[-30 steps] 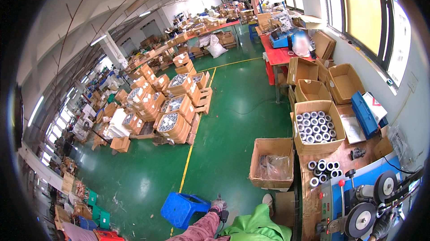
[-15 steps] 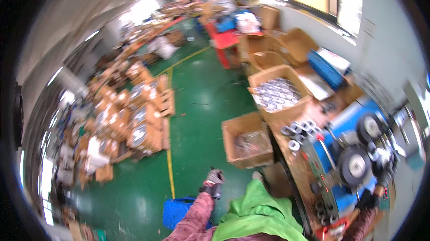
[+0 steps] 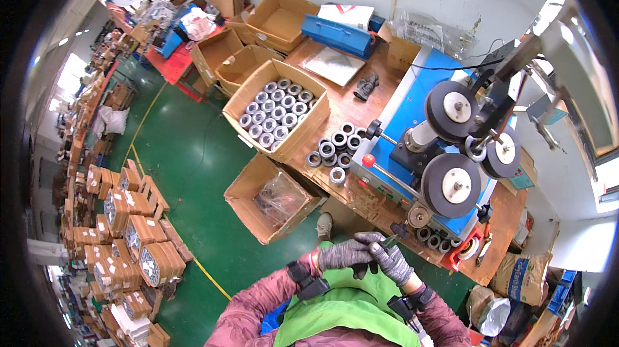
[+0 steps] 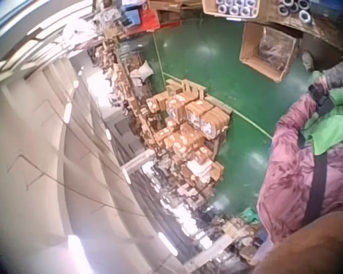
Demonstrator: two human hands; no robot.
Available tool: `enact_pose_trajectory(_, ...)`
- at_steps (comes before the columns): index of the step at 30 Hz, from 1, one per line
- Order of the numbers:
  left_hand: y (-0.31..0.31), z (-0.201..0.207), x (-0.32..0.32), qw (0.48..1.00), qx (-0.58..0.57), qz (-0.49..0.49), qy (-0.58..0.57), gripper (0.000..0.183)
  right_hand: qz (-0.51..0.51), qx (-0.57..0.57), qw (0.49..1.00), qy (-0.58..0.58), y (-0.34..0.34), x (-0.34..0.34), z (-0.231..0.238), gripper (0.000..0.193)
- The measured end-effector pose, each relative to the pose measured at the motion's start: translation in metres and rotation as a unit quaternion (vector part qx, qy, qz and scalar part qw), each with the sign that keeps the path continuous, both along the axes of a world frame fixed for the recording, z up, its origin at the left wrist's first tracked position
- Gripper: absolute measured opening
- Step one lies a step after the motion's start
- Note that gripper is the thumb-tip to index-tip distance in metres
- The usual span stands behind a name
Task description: Applying tape to metal cylinders and processing them through a rotary machine.
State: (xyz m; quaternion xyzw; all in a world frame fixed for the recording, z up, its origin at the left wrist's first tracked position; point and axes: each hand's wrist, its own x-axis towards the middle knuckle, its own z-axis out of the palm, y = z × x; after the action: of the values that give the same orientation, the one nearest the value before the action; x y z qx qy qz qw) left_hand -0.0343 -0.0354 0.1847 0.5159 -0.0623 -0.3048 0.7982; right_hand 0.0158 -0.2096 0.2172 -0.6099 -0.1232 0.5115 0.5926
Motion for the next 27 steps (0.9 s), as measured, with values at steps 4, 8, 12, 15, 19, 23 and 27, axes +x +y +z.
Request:
enact_pose_trajectory(4,0.070,-0.130,0.029,0.853,0.487,-0.063,-0.176,0.030,-0.198,-0.002,0.980,-0.032,0.005,-0.004,-0.043,0.042)
enact_pose_trajectory(8,0.119,-0.190,0.087,0.660,0.723,-0.006,-0.205,0.030,-0.253,-0.079,0.963,0.049,-0.004,-0.010,-0.065,0.038)
enact_pose_trajectory(12,0.122,-0.247,0.109,0.595,0.697,0.100,-0.388,0.029,-0.273,-0.150,0.948,0.062,0.017,-0.018,-0.069,0.035)
enact_pose_trajectory(15,0.118,-0.271,0.112,0.583,0.684,0.114,-0.423,0.024,-0.269,-0.157,0.948,0.059,0.029,-0.016,-0.069,0.035)
enact_pose_trajectory(19,0.122,-0.244,0.114,0.701,0.649,0.109,-0.276,0.026,-0.214,-0.205,0.955,0.012,0.040,-0.004,-0.067,0.028)
enact_pose_trajectory(23,0.126,-0.180,0.082,0.929,0.320,0.162,0.084,0.036,-0.171,-0.206,0.940,-0.210,0.040,0.009,-0.075,0.022)
enact_pose_trajectory(27,0.123,-0.053,0.003,0.947,0.097,0.277,0.134,0.051,-0.155,-0.113,0.948,-0.254,0.080,0.024,-0.068,0.028)
